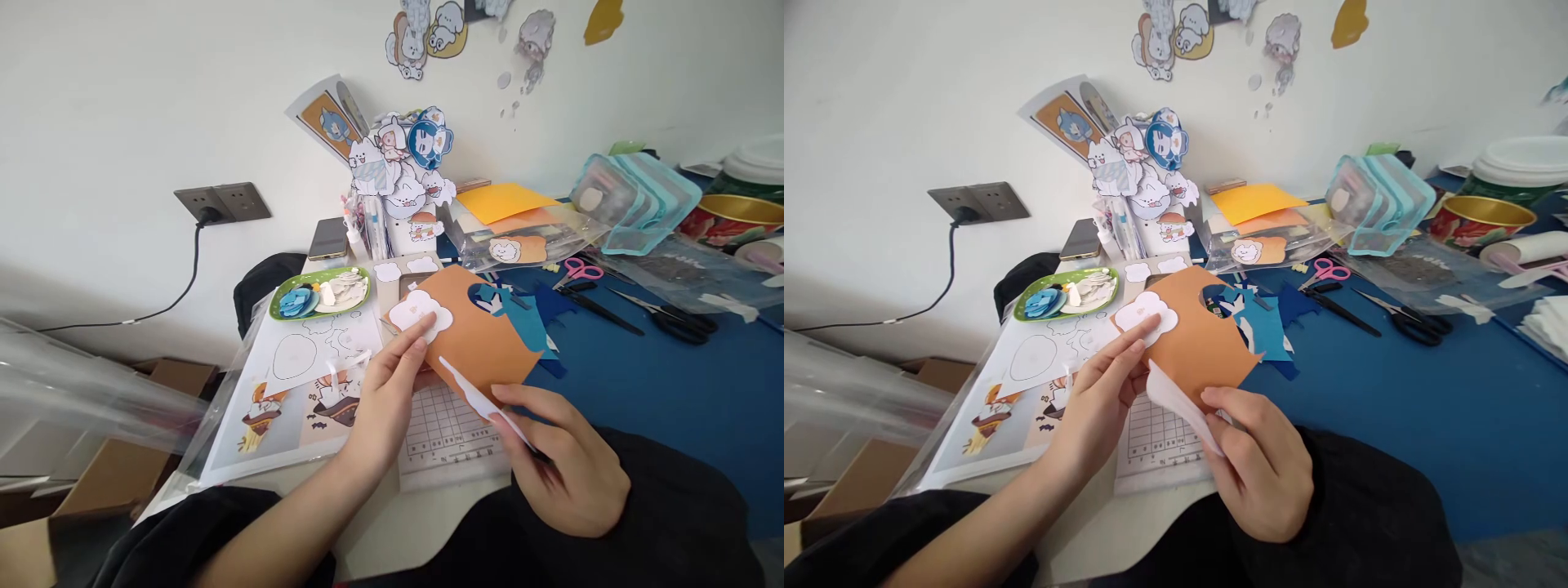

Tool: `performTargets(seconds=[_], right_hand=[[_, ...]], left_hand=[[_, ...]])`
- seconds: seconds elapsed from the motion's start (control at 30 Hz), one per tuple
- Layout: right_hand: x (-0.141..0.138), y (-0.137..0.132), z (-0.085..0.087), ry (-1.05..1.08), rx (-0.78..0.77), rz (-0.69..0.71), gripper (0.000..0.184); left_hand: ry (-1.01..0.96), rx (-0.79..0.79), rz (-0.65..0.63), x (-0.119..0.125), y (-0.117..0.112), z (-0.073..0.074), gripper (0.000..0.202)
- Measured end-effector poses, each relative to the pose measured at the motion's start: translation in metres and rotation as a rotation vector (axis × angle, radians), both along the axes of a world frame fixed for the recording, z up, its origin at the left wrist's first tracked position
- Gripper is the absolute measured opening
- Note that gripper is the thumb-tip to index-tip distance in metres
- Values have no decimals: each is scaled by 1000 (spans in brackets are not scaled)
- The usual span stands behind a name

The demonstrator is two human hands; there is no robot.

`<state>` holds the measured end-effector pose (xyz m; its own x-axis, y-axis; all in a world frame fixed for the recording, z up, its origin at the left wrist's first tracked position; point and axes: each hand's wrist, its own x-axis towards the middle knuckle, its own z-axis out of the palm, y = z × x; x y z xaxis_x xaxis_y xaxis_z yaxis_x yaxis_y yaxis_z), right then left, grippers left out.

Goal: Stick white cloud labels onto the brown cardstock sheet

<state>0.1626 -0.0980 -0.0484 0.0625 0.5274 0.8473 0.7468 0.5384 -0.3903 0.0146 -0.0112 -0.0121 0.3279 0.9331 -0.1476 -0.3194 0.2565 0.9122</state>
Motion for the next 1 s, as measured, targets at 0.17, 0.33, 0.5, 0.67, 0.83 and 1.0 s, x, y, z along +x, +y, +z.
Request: performTargets(seconds=[0.17,0.33,0.5,0.67,0.83,1.0], right_hand=[[11,1,-3,358,-239,114,16],[7,6,-5,613,-412,32,26],[6,7,-2,708,-474,-27,31],[5,7,-1,727,-489,-58,29],[3,8,0,743,-491,-75,29],[3,8,1,754,-486,-74,29]], left_hand=[[71,94,-39,-5,8,-3,33],[138,135,-121,-4,4,-3,25],[53,96,-173,-2,-1,0,23],[-14,108,-225,-3,-2,2,25],[34,134,-212,-5,-3,2,28],[47,144,-227,-4,-4,1,29]])
